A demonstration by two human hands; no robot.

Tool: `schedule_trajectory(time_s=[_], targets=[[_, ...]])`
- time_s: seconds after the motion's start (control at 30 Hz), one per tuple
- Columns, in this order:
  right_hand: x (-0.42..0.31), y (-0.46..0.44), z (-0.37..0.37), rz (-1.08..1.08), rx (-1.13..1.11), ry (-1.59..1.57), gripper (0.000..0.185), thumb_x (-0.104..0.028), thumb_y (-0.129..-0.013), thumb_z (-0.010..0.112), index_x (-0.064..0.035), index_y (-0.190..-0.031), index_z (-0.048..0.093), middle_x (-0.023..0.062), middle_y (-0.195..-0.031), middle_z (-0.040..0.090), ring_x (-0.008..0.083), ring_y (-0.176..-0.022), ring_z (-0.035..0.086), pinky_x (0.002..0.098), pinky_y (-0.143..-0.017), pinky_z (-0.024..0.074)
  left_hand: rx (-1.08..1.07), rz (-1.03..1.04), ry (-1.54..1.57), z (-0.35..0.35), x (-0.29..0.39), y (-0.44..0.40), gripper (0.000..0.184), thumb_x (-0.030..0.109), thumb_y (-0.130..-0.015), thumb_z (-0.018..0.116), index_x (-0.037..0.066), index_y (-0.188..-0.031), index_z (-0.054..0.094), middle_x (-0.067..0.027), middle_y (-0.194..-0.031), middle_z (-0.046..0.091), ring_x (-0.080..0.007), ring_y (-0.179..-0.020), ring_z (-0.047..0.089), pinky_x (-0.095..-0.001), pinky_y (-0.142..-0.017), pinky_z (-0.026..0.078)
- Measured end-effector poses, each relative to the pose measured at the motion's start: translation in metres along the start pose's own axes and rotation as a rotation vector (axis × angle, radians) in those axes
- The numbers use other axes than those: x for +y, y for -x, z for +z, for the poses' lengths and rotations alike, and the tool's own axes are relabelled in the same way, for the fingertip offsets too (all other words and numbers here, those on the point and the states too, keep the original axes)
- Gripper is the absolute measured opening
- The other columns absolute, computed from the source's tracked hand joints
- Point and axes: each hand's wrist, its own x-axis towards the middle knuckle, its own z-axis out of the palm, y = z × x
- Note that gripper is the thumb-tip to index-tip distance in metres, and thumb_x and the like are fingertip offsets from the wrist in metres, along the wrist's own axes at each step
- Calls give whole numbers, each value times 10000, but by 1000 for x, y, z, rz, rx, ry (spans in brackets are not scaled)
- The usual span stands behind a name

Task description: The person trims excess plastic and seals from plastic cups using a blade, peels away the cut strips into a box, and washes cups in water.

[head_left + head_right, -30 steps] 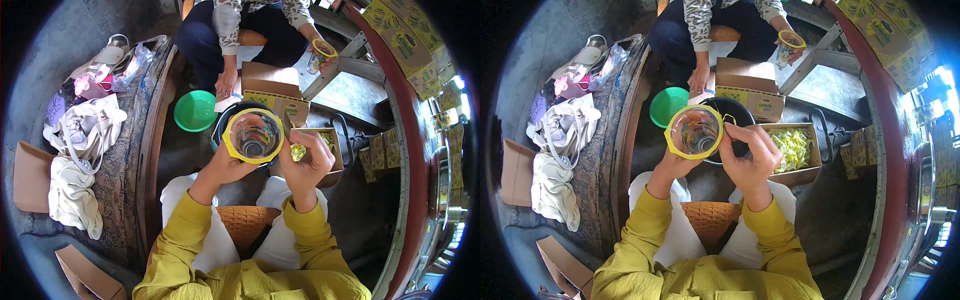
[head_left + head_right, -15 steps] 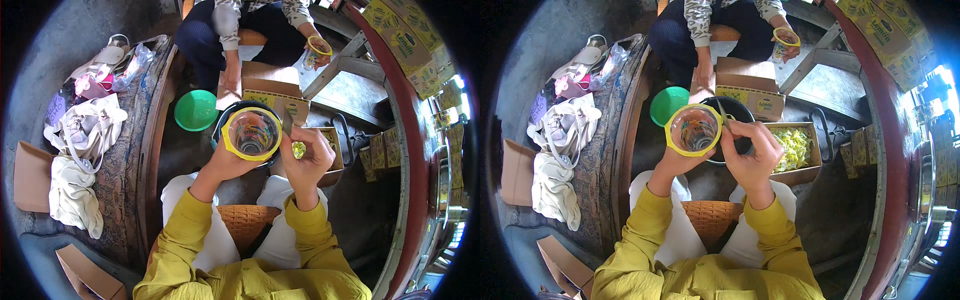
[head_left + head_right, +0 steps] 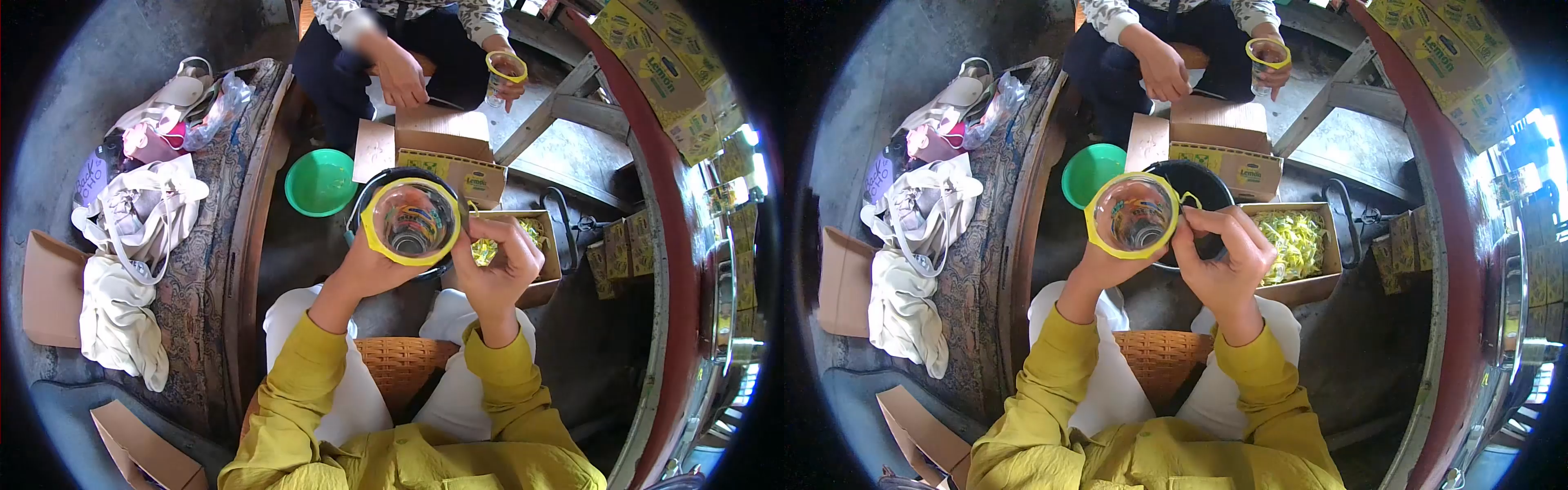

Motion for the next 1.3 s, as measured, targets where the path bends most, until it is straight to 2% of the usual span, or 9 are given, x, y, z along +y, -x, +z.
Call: schedule_trajectory(time_s=[0.1, 0.2, 0.5, 0.73, 0.77, 0.87, 0.9, 1.1, 1.3], targets=[[1, -3, -3, 10, -7, -8, 144, 57, -603, 665, -9, -719, 612, 73, -582, 568, 140, -510, 561, 219, -486, 433, -25, 26, 25, 1, 1, 1, 647, 102, -578, 769, 40, -1114, 411, -68, -1023, 480, -152, -951, 488, -279, -822, 423], [3, -3, -5, 19, -34, -34, 151, 57, -603, 668, -12, -728, 617, 73, -588, 572, 142, -517, 567, 220, -489, 434, -77, -61, 58, -2, 5, 3, 653, 102, -565, 772, 40, -1111, 420, -71, -1036, 476, -153, -948, 487, -278, -826, 421], [3, -6, -8, 31, -116, -55, 164, 66, -615, 665, -12, -751, 618, 85, -638, 602, 142, -553, 592, 219, -516, 447, -114, 113, 73, -5, -5, 7, 675, 69, -558, 749, 52, -1135, 398, -76, -1080, 454, -166, -1009, 459, -294, -880, 387], [6, 0, -4, 124, -9, -41, 158, 70, -627, 659, 11, -763, 606, 78, -645, 603, 132, -571, 604, 213, -541, 456, -86, -243, 432, -2, 3, 3, 647, 24, -631, 680, 35, -1177, 332, -90, -1107, 433, -171, -1060, 432, -304, -919, 354], [5, -1, -4, 133, 7, -37, 156, 70, -628, 659, 14, -763, 606, 78, -643, 601, 131, -572, 605, 212, -542, 457, -95, -240, 509, -1, 3, 1, 634, 31, -677, 638, 28, -1214, 301, -100, -1137, 428, -181, -1098, 417, -311, -948, 327], [4, -2, -3, 134, 26, -15, 151, 64, -631, 662, 15, -762, 606, 77, -632, 595, 129, -565, 603, 213, -536, 456, -91, -310, 609, 0, -1, 0, 623, 57, -710, 601, 18, -1241, 278, -108, -1164, 422, -192, -1122, 405, -321, -971, 301], [3, -2, -2, 138, 28, -14, 149, 63, -633, 662, 14, -763, 606, 77, -631, 594, 129, -561, 602, 212, -533, 456, -91, -313, 606, 1, -2, 1, 637, 77, -718, 592, 19, -1257, 258, -110, -1178, 413, -197, -1126, 401, -327, -986, 281], [1, 1, 0, 116, 46, 12, 149, 55, -635, 665, 3, -764, 611, 74, -620, 589, 125, -539, 588, 212, -508, 449, -83, -356, 633, 6, -1, 1, 583, 34, -772, 543, 40, -1262, 228, -106, -1192, 392, -173, -1093, 409, -308, -937, 332], [-8, 1, 4, 13, 64, 60, 158, 53, -621, 666, 0, -758, 611, 71, -615, 588, 132, -518, 576, 215, -485, 443, -16, -282, 542, 8, -2, 2, 587, 21, -795, 534, 40, -1269, 189, -104, -1190, 375, -174, -1084, 409, -302, -911, 345]])
